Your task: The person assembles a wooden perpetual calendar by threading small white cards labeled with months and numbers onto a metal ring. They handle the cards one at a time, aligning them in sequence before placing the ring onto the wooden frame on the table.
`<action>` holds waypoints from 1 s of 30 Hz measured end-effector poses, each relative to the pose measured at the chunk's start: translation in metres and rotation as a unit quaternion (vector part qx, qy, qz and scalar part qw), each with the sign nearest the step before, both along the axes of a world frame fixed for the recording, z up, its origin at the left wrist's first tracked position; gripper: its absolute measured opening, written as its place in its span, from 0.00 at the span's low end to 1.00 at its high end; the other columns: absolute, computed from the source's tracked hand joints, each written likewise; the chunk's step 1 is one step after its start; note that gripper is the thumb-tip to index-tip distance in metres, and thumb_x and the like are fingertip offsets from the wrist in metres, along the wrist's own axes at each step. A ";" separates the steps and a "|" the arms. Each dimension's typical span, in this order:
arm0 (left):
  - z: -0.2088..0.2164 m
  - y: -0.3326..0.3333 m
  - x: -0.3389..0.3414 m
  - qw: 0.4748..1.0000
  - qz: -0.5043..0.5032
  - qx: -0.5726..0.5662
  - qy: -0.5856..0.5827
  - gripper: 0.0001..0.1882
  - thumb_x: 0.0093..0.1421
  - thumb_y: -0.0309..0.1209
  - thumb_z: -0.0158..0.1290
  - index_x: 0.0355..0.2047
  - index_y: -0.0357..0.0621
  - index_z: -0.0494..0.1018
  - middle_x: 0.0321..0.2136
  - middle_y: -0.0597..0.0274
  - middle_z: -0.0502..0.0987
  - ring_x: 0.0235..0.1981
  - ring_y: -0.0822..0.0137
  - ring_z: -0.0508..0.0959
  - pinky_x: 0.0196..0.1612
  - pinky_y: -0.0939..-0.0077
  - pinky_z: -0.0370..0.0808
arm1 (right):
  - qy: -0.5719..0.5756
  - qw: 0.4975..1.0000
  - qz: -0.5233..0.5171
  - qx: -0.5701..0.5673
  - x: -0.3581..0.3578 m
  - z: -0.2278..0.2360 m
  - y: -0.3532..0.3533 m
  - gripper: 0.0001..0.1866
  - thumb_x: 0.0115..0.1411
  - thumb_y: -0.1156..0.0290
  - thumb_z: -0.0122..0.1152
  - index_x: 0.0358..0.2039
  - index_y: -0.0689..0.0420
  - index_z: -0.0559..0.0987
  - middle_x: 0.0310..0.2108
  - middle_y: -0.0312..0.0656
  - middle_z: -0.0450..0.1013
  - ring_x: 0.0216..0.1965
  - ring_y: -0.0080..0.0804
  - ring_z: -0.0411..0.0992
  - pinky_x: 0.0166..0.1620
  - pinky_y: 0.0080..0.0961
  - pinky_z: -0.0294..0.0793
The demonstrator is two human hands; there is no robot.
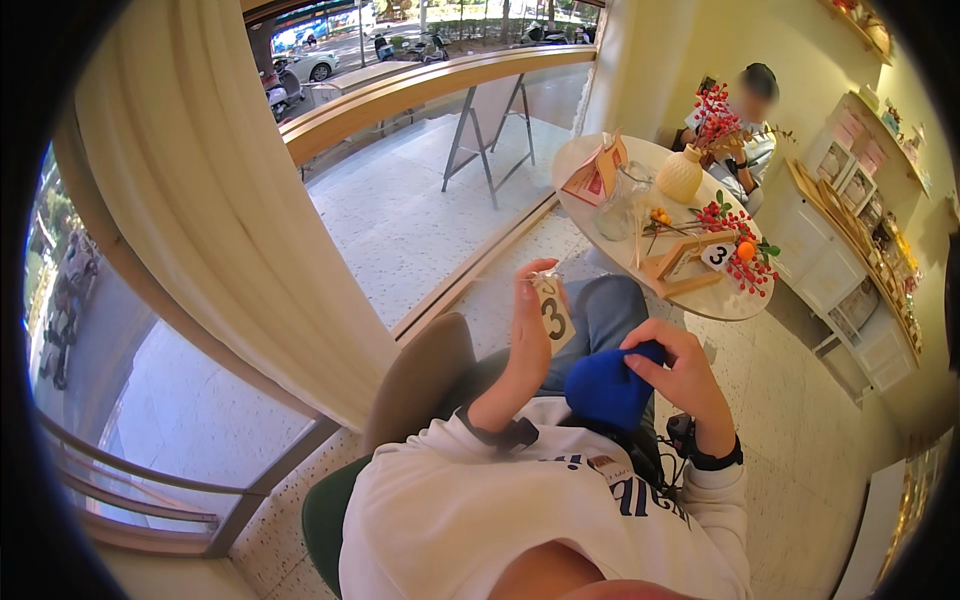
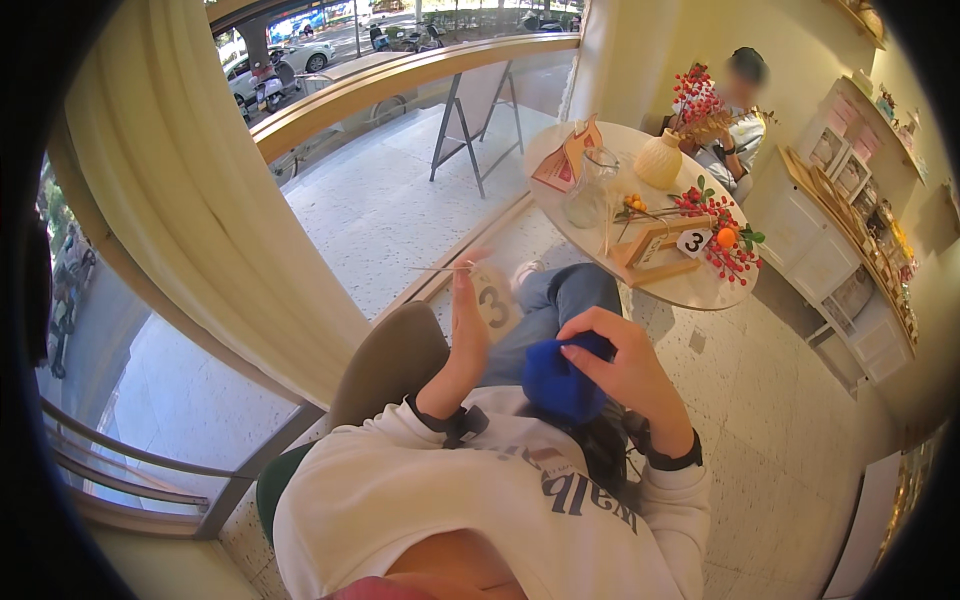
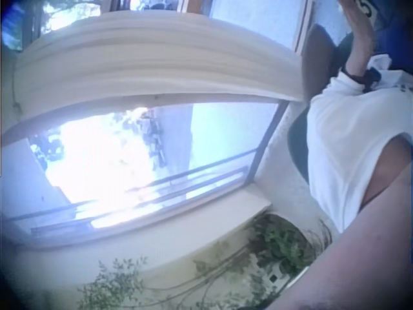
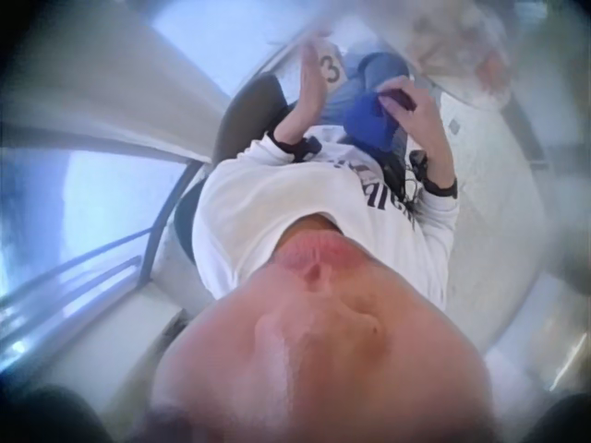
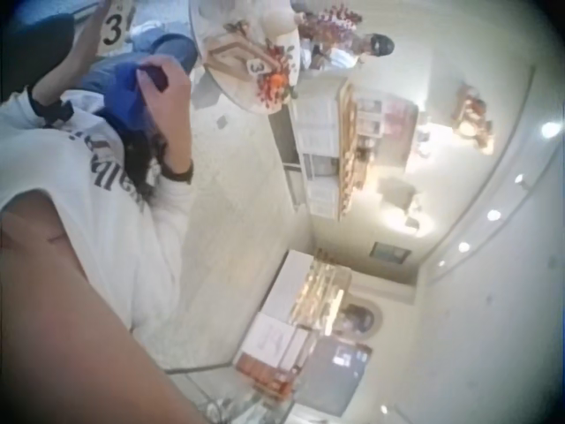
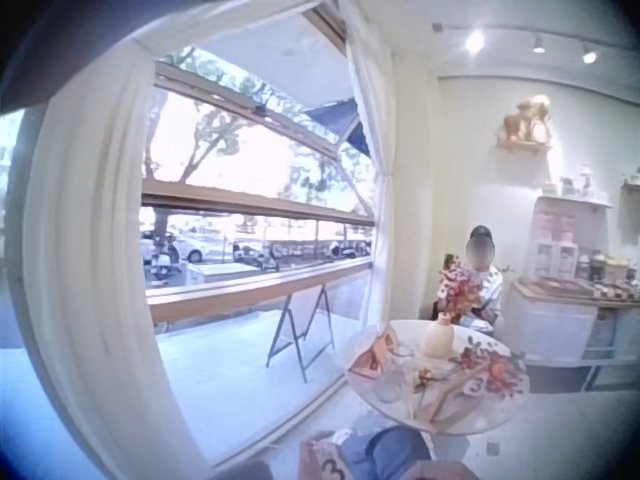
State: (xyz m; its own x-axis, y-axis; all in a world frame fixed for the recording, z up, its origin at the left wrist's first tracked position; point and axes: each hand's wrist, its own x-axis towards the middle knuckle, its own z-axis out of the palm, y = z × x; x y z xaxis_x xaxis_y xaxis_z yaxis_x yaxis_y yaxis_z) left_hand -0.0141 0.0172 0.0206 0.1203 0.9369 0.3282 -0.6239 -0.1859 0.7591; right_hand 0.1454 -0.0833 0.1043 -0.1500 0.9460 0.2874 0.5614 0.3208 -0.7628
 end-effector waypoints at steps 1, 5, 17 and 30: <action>-0.002 -0.001 0.001 1.000 -0.001 0.024 0.016 0.26 0.71 0.51 0.30 0.55 0.46 0.62 0.30 0.66 0.69 0.31 0.76 0.69 0.34 0.83 0.67 | 0.011 1.000 -0.008 0.013 0.001 -0.002 0.002 0.07 0.55 0.79 0.61 0.35 0.58 0.76 0.31 0.35 0.72 0.33 0.22 0.69 0.38 0.19 0.69; -0.006 -0.011 0.004 0.988 -0.030 0.104 0.113 0.23 0.72 0.46 0.27 0.56 0.45 0.61 0.32 0.65 0.69 0.33 0.76 0.68 0.38 0.82 0.66 | -0.028 0.993 -0.023 0.116 -0.018 0.000 0.017 0.08 0.55 0.79 0.62 0.36 0.59 0.75 0.32 0.42 0.72 0.35 0.35 0.73 0.40 0.25 0.70; -0.004 -0.016 0.006 0.989 -0.058 0.120 0.059 0.22 0.73 0.41 0.27 0.55 0.39 0.61 0.37 0.62 0.70 0.40 0.72 0.69 0.46 0.79 0.66 | -0.039 0.983 -0.009 0.181 -0.039 -0.036 0.031 0.11 0.50 0.83 0.61 0.36 0.58 0.75 0.32 0.43 0.71 0.31 0.44 0.72 0.32 0.30 0.71; -0.017 -0.023 0.012 0.995 -0.062 0.070 0.028 0.24 0.73 0.42 0.26 0.55 0.37 0.61 0.45 0.57 0.67 0.46 0.70 0.67 0.51 0.75 0.65 | -0.019 0.970 -0.037 0.238 -0.044 -0.039 0.033 0.10 0.50 0.85 0.64 0.33 0.60 0.77 0.29 0.41 0.74 0.27 0.32 0.74 0.30 0.22 0.71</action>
